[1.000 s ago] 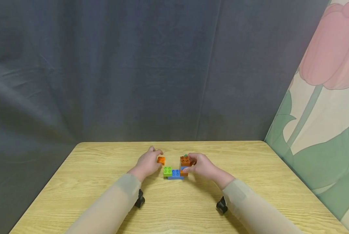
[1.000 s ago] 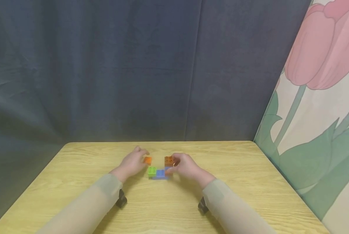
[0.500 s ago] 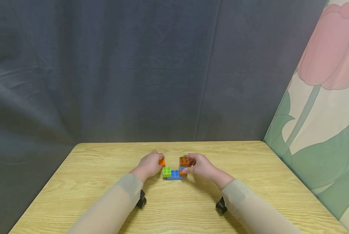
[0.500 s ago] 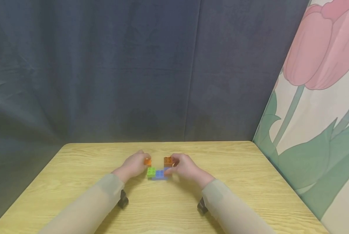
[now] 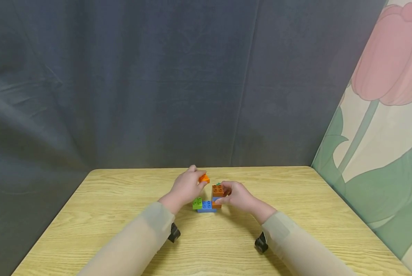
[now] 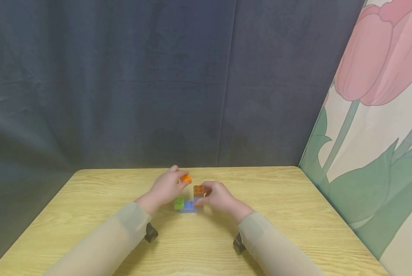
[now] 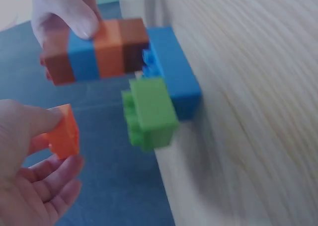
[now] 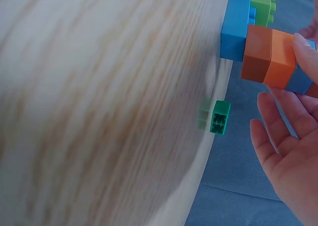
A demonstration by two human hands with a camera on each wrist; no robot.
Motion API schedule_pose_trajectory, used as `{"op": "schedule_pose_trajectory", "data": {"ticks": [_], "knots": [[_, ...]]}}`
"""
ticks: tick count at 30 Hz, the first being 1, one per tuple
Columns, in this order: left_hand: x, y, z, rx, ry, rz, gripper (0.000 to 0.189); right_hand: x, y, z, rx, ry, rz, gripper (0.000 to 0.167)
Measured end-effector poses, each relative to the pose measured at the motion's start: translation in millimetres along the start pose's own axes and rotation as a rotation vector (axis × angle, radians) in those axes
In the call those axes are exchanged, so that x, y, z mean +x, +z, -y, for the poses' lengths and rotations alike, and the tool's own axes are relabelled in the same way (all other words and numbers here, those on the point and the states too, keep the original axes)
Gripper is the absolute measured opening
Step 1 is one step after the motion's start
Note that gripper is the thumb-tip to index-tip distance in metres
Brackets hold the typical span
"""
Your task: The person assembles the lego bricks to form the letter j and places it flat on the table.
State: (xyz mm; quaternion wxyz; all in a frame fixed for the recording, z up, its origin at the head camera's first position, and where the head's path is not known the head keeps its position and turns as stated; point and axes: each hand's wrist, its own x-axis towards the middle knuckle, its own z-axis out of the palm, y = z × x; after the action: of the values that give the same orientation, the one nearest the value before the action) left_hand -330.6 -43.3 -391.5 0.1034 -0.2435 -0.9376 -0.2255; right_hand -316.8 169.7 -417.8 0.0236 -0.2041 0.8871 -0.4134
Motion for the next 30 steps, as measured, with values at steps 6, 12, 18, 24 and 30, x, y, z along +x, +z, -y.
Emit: {"op": "schedule_pose_trajectory", "data": {"ticks": [6,12,18,24,30], "knots": [[-1.6,-4.0,-17.3,-0.162,0.040,-0.046,0.047,-0.7,0.2,-1.1,-0.005,-0.021,0.000,0.024],[-3.9,-3.9,-24.9,-0.315,0.107,0.022,0.045,-1.1,-0.4,-1.3,0.014,-0.038,0.011,0.024],[-5.4,-1.3,-25.2,-0.330,0.122,0.076,0.037,-1.3,-1.4,-1.2,0.029,-0.061,0.028,0.028],[-4.6,-2.4,-27.0,-0.321,0.116,0.085,0.037,-0.9,-2.3,-1.5,0.038,-0.064,0.034,0.029],[-3.9,-2.2,-27.3,-0.310,0.113,0.088,0.036,-0.1,-2.4,-2.5,0.054,-0.069,0.037,0.029]]}}
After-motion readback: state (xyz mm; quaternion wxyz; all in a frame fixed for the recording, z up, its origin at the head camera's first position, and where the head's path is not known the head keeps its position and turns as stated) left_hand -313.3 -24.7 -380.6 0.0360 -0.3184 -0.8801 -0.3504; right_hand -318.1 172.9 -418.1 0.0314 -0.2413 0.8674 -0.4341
